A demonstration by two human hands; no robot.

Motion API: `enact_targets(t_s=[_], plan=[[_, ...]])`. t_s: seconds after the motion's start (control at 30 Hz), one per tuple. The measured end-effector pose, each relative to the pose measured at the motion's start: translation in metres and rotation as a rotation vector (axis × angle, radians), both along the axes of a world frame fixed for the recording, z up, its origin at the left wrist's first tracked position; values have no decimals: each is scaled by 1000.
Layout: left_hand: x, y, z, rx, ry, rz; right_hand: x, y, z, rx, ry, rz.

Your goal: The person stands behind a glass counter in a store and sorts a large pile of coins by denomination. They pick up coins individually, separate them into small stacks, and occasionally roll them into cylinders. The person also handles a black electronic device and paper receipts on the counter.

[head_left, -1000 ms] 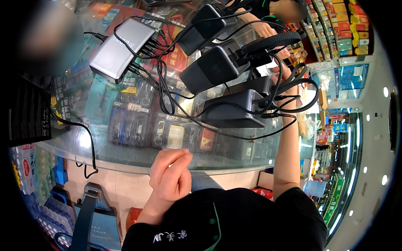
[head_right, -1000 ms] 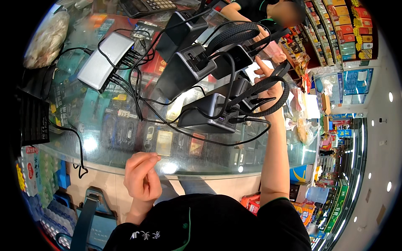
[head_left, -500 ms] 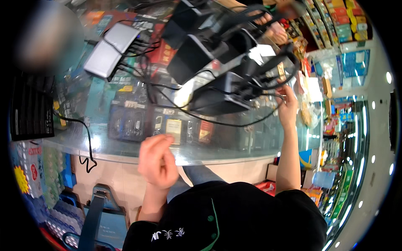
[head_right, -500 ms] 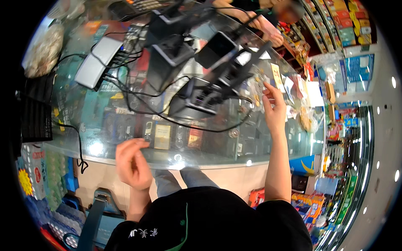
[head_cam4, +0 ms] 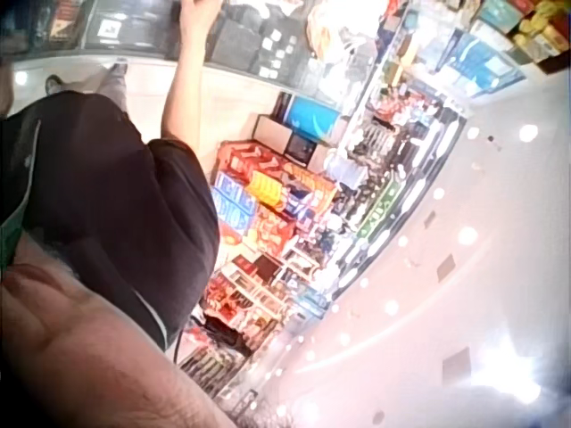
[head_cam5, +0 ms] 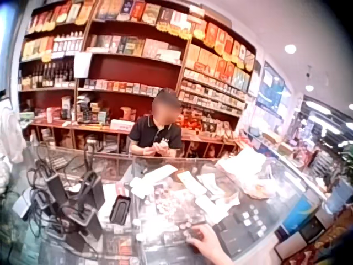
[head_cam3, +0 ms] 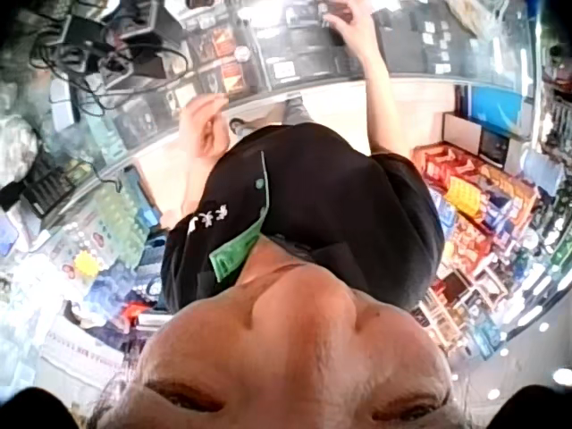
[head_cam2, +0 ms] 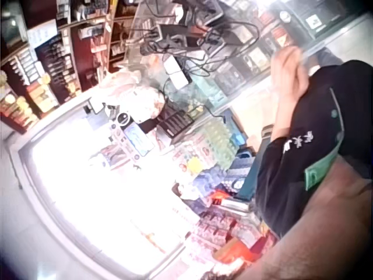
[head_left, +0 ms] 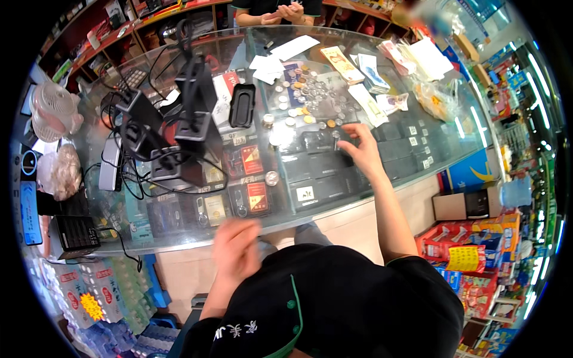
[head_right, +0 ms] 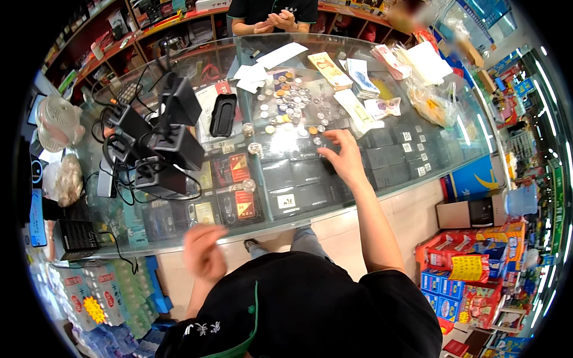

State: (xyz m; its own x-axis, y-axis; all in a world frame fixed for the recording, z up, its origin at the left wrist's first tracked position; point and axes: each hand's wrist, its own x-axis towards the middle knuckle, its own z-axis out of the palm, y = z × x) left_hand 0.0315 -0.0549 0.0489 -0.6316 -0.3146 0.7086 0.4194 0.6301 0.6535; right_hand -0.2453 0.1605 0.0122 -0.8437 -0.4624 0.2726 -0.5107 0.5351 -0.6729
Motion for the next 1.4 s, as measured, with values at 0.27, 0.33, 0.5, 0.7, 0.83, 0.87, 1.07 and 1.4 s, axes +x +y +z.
enact_targets(t_s=[0.27,0.33,0.5,0.7,0.83,0.87,1.07,1.4], plan=[[-144,110,-29,402,-397,-141,-59,33,18,-183,-444,168],[-165,122,-34,367,-449,11,-82,33,19,-89,-369,197],[-185,127,-38,313,-559,212,-118,32,28,51,-326,381],[-209,134,-44,-52,-584,333,-114,3,32,203,-212,599],[-220,132,-47,-273,-772,479,-123,11,19,190,-259,619],[-220,137,-48,-307,-868,502,-122,10,24,139,-254,580],[-252,130,-49,-462,-902,352,-118,-11,12,-28,1,638],[-255,103,-54,-264,-742,558,-131,-4,28,223,174,706]])
